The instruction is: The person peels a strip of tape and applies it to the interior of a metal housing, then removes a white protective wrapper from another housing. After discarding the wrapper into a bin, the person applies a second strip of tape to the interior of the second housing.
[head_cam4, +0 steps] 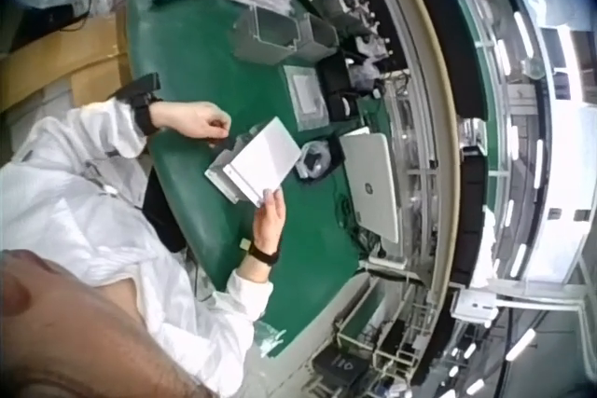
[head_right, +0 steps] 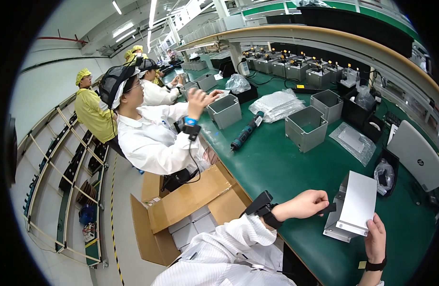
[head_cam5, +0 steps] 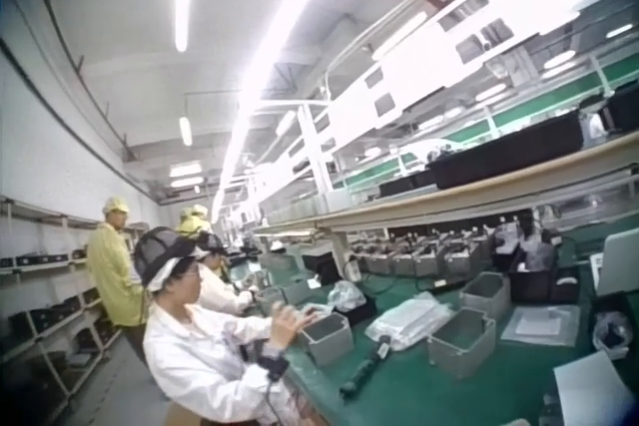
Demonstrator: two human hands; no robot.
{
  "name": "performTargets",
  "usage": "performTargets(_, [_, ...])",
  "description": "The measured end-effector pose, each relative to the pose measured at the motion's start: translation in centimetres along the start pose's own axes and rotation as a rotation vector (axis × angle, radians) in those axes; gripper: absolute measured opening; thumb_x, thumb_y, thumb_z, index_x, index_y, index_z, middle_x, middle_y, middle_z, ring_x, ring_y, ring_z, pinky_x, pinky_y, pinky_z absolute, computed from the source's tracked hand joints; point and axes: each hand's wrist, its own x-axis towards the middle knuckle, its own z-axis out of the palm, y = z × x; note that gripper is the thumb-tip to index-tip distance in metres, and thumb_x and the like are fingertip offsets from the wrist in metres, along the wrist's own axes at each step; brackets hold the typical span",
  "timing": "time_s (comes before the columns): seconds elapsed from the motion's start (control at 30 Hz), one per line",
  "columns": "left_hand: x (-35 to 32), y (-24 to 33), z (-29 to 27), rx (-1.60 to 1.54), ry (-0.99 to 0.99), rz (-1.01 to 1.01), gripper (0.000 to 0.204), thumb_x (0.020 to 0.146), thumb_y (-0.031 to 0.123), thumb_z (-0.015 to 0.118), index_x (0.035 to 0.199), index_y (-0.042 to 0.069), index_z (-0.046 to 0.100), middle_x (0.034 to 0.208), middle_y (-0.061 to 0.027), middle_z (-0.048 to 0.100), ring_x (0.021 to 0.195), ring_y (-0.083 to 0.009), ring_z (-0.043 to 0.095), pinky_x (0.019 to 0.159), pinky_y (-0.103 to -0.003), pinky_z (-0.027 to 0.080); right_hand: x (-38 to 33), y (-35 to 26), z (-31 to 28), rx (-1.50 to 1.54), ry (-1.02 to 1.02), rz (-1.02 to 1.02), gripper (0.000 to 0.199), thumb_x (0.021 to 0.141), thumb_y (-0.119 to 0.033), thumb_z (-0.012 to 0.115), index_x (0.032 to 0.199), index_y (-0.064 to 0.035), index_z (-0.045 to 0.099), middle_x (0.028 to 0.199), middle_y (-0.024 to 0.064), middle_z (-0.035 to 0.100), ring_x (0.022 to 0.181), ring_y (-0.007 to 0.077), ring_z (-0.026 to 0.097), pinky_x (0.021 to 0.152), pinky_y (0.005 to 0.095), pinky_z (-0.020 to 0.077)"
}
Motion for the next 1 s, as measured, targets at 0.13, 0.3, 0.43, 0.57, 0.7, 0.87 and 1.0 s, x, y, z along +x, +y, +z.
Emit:
performTargets(0.13, [1.1, -1.2, 1.1, -0.001, -0.035, 0.044, 0.017, 0.1, 0.015, 0.056, 0.091, 0.0, 0.057, 0.073, -0.0072, 0.066, 0.064, -0.0126, 0.064, 0.058, -0.031, 0.048, 0.3, -0.3, 0.3, 0.002, 0.017, 0.014, 0.04, 0.098, -0.025, 0.06, 0.129, 0.0007, 0.056, 0.106, 0.0037, 0.068, 0.092, 0.0105, 0.066, 0.08, 0.0247, 0.0531])
performTargets(0.3, [2.6, -1.7, 2.2, 0.038, -0.114, 0.092, 0.016, 0.097, 0.013, 0.057, 0.093, -0.003, 0.059, 0.078, -0.0109, 0.067, 0.069, -0.0163, 0.065, 0.063, -0.033, 0.05, 0.8, 0.2, -1.5, 0.031, -0.078, 0.049, 0.036, 0.1, -0.028, 0.059, 0.12, 0.001, 0.06, 0.097, 0.0019, 0.066, 0.084, 0.008, 0.063, 0.074, 0.0218, 0.0504])
performTargets(0.43, [3.4, -1.6, 3.1, 0.146, -0.123, 0.149, 0.018, 0.095, 0.012, 0.059, 0.1, -0.004, 0.062, 0.087, -0.016, 0.069, 0.08, -0.0237, 0.068, 0.07, -0.036, 0.052, 2.5, 2.7, -2.8, 0.001, 0.064, -0.055, 0.02, 0.1, -0.019, 0.059, 0.109, -0.001, 0.062, 0.094, 0.0009, 0.065, 0.083, 0.0069, 0.061, 0.074, 0.0225, 0.0501])
performTargets(0.57, [3.9, -1.0, 4.3, 0.09, -0.109, 0.191, 0.021, 0.093, 0.011, 0.058, 0.107, -0.004, 0.063, 0.102, -0.0224, 0.069, 0.095, -0.0367, 0.066, 0.081, -0.041, 0.052, 3.3, 3.1, -2.3, -0.395, 0.073, -0.175, 0.019, 0.095, -0.008, 0.063, 0.111, 0.0017, 0.063, 0.1, 0.0043, 0.069, 0.089, 0.0101, 0.063, 0.081, 0.0258, 0.0505])
performTargets(0.7, [4.0, -0.9, 5.3, 0.139, -0.039, 0.324, 0.022, 0.091, 0.009, 0.058, 0.108, -0.002, 0.065, 0.107, -0.0245, 0.068, 0.1, -0.0421, 0.064, 0.086, -0.045, 0.052, 3.9, 3.1, -1.9, -0.577, 0.068, -0.249, 0.027, 0.09, -0.006, 0.066, 0.114, 0.006, 0.063, 0.102, 0.0086, 0.071, 0.091, 0.0126, 0.064, 0.082, 0.027, 0.051])
performTargets(0.87, [4.2, -0.8, 5.9, 0.125, -0.025, 0.342, 0.021, 0.089, 0.01, 0.06, 0.106, -0.001, 0.066, 0.104, -0.0244, 0.069, 0.099, -0.0424, 0.064, 0.085, -0.046, 0.052, 4.4, 2.5, -1.6, -0.664, 0.022, -0.28, 0.027, 0.089, -0.007, 0.067, 0.112, 0.0068, 0.064, 0.099, 0.0093, 0.072, 0.088, 0.0128, 0.064, 0.079, 0.0288, 0.0519])
performTargets(1.0, [4.3, -0.8, 6.1, 0.188, 0.032, 0.31, 0.021, 0.088, 0.012, 0.062, 0.105, 0.0, 0.066, 0.101, -0.0238, 0.069, 0.095, -0.0429, 0.065, 0.081, -0.045, 0.053, 4.1, 1.8, -1.1, -0.656, 0.083, -0.204, 0.025, 0.088, -0.007, 0.067, 0.108, 0.0076, 0.065, 0.098, 0.0095, 0.071, 0.088, 0.0126, 0.064, 0.078, 0.0288, 0.0515])
